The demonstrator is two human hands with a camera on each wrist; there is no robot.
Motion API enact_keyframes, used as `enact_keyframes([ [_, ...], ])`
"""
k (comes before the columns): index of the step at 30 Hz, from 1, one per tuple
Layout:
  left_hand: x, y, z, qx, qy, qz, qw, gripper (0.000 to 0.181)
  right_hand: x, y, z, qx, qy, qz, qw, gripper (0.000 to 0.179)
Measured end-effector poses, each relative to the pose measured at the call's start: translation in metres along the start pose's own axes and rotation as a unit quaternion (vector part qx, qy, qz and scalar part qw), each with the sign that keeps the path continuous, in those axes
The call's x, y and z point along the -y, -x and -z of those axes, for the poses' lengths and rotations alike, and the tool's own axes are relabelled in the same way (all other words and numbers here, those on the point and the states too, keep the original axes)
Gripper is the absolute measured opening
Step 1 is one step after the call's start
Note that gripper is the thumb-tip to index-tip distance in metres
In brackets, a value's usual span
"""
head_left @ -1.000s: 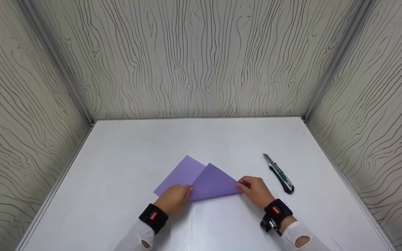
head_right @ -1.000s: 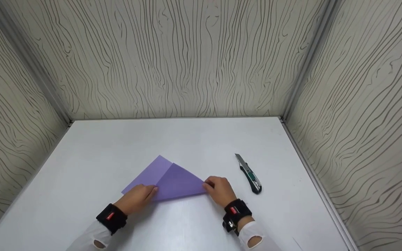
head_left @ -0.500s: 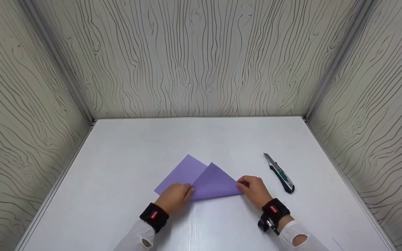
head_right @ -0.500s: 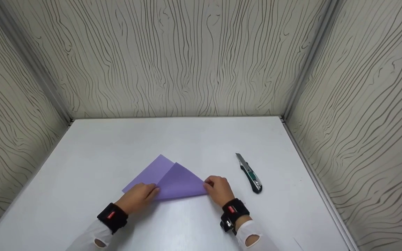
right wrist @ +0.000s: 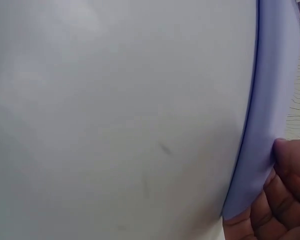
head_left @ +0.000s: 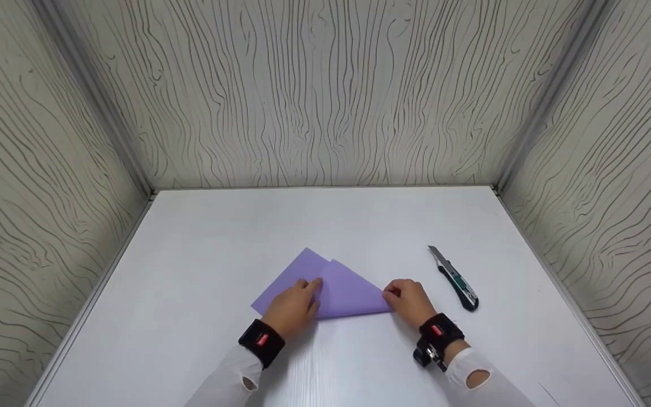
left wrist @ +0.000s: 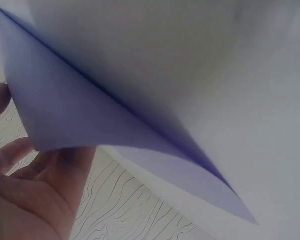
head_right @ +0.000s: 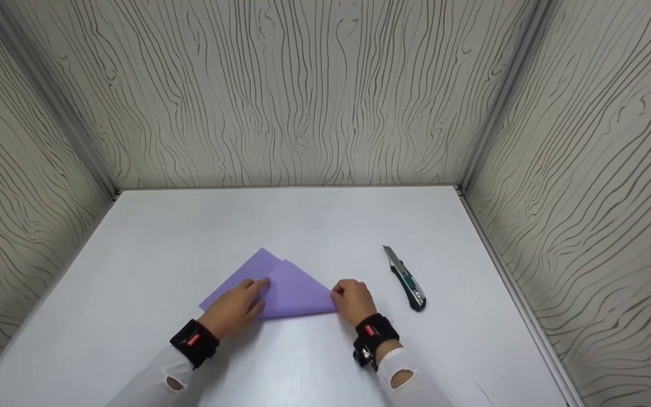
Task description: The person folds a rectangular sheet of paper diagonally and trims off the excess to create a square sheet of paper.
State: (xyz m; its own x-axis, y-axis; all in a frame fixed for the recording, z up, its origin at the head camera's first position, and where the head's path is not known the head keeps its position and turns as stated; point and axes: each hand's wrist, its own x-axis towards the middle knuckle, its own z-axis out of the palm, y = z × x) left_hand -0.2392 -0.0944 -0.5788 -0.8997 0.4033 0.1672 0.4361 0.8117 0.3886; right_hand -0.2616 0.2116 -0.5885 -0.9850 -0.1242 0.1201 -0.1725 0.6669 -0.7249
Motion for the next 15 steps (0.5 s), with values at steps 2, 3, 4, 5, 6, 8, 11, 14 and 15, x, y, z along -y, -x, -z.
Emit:
enact_keyframes([
  [2, -0.003, -0.001, -0.002, -0.003, -0.016, 0.0, 0.9999, 0.042, 0.001, -0.001, -0.001, -0.004, 0.007, 0.004, 1.0, 0.013],
  [3, -0.005, -0.002, -0.003, -0.005, -0.026, -0.002, 0.9996, 0.037, 0.001, -0.002, -0.001, -0.004, 0.009, 0.002, 0.9999, 0.013],
  [4, -0.006, -0.003, -0.004, -0.008, -0.037, -0.002, 0.9993, 0.032, 0.001, -0.002, -0.001, -0.004, 0.01, 0.0, 0.9999, 0.013],
  [5, -0.008, -0.003, -0.006, -0.014, -0.047, -0.003, 0.9988, 0.026, 0.001, -0.003, -0.002, -0.003, 0.012, -0.004, 0.9999, 0.014],
  [6, -0.008, -0.004, -0.008, -0.02, -0.057, -0.004, 0.9982, 0.021, 0.001, -0.003, -0.002, -0.003, 0.014, -0.007, 0.9999, 0.014],
  [8, -0.01, -0.004, -0.012, -0.033, -0.081, -0.007, 0.9962, 0.013, 0.001, -0.005, -0.004, -0.001, 0.019, -0.014, 0.9997, 0.016],
  [11, -0.009, -0.005, -0.018, -0.054, -0.121, -0.017, 0.9911, 0.015, 0.001, -0.006, -0.005, 0.0, 0.026, -0.02, 0.9995, 0.016],
  [14, -0.009, -0.005, -0.021, -0.056, -0.152, -0.023, 0.9865, 0.02, 0.001, -0.007, -0.007, -0.002, 0.036, -0.022, 0.9991, 0.016],
  [15, -0.009, -0.005, -0.022, -0.053, -0.158, -0.024, 0.9858, 0.021, 0.002, -0.007, -0.007, -0.001, 0.039, -0.024, 0.9989, 0.015],
])
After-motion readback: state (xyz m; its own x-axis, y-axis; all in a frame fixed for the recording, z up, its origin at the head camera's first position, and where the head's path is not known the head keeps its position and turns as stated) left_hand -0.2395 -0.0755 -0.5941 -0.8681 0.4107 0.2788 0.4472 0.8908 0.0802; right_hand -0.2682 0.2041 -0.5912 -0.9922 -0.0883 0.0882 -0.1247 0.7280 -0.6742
